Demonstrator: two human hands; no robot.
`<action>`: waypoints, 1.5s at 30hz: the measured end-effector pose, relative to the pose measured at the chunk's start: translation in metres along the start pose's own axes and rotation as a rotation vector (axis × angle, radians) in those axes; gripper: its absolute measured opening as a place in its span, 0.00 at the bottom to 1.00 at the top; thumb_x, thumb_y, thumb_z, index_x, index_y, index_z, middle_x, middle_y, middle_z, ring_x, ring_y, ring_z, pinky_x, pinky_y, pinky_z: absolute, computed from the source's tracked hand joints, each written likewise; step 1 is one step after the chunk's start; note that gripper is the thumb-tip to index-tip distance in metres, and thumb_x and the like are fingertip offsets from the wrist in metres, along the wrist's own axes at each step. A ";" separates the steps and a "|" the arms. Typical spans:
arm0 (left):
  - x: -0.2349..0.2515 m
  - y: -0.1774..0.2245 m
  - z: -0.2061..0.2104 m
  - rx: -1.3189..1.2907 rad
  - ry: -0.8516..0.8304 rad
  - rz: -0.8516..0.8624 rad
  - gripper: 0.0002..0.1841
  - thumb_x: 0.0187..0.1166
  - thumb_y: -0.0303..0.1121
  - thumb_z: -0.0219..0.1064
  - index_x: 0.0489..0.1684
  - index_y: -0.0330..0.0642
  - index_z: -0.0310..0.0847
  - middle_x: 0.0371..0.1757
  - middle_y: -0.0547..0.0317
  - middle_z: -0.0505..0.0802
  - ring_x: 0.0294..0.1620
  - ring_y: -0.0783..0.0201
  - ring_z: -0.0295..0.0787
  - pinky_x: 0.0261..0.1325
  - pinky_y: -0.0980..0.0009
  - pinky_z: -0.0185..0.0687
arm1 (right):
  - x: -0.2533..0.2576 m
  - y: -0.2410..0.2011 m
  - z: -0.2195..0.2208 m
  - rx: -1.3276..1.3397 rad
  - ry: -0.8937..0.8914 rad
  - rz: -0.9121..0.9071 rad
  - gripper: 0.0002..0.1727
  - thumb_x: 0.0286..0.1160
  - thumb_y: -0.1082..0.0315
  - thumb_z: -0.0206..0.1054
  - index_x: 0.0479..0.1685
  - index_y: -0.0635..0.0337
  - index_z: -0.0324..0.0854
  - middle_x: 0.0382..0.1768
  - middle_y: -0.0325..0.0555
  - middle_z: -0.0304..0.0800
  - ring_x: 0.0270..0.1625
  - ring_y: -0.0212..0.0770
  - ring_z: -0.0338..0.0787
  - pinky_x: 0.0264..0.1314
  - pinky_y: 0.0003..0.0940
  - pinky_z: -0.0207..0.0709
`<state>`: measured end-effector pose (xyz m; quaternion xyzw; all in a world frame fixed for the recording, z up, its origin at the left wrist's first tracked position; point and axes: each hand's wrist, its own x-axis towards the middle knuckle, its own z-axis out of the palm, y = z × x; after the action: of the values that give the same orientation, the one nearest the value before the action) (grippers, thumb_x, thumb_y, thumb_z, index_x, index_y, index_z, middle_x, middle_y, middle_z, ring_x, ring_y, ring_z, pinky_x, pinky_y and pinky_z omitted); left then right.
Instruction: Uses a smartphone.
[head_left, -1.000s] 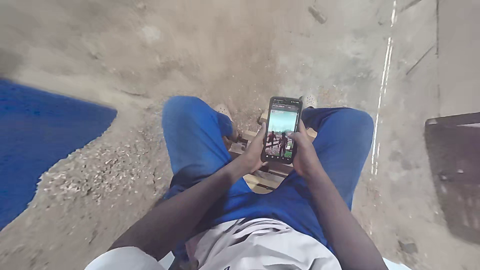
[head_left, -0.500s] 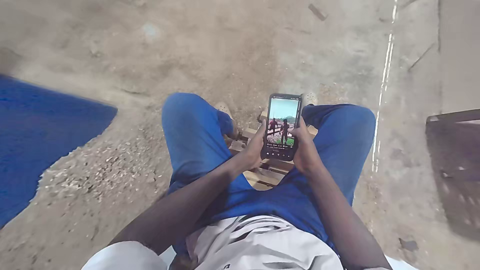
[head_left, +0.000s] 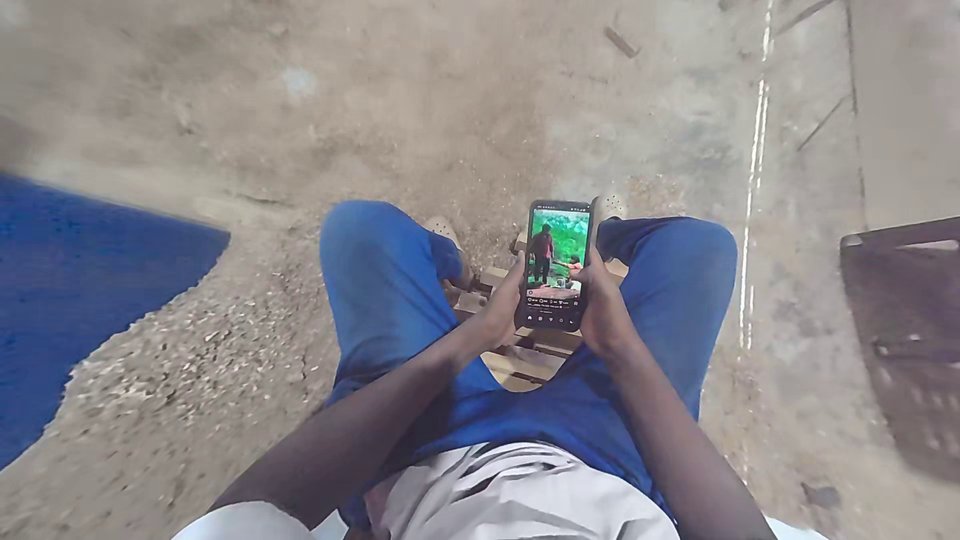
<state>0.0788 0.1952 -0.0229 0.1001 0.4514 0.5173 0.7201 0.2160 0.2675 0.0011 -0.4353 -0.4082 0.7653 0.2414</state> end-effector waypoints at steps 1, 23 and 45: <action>0.000 0.000 0.000 -0.012 0.000 0.002 0.37 0.91 0.58 0.22 0.71 0.44 0.72 0.53 0.52 0.93 0.56 0.60 0.92 0.59 0.61 0.89 | 0.000 0.000 0.000 0.002 0.006 0.008 0.31 0.75 0.65 0.49 0.82 0.43 0.63 0.58 0.46 0.87 0.55 0.40 0.90 0.56 0.42 0.87; 0.009 -0.005 -0.010 0.047 -0.079 0.034 0.39 0.91 0.59 0.20 0.71 0.43 0.73 0.55 0.53 0.93 0.58 0.61 0.91 0.62 0.60 0.88 | 0.001 -0.001 -0.001 0.000 0.010 -0.028 0.30 0.75 0.62 0.48 0.81 0.46 0.65 0.58 0.46 0.86 0.56 0.39 0.90 0.57 0.41 0.86; 0.004 -0.002 -0.011 0.083 -0.089 0.010 0.40 0.89 0.62 0.20 0.71 0.46 0.74 0.54 0.55 0.93 0.58 0.62 0.91 0.61 0.61 0.88 | 0.002 -0.002 0.000 -0.022 -0.008 -0.017 0.34 0.67 0.73 0.52 0.79 0.44 0.65 0.57 0.43 0.86 0.52 0.37 0.90 0.51 0.39 0.87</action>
<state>0.0722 0.1946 -0.0322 0.1549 0.4395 0.4970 0.7320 0.2156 0.2702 0.0023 -0.4313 -0.4213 0.7604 0.2412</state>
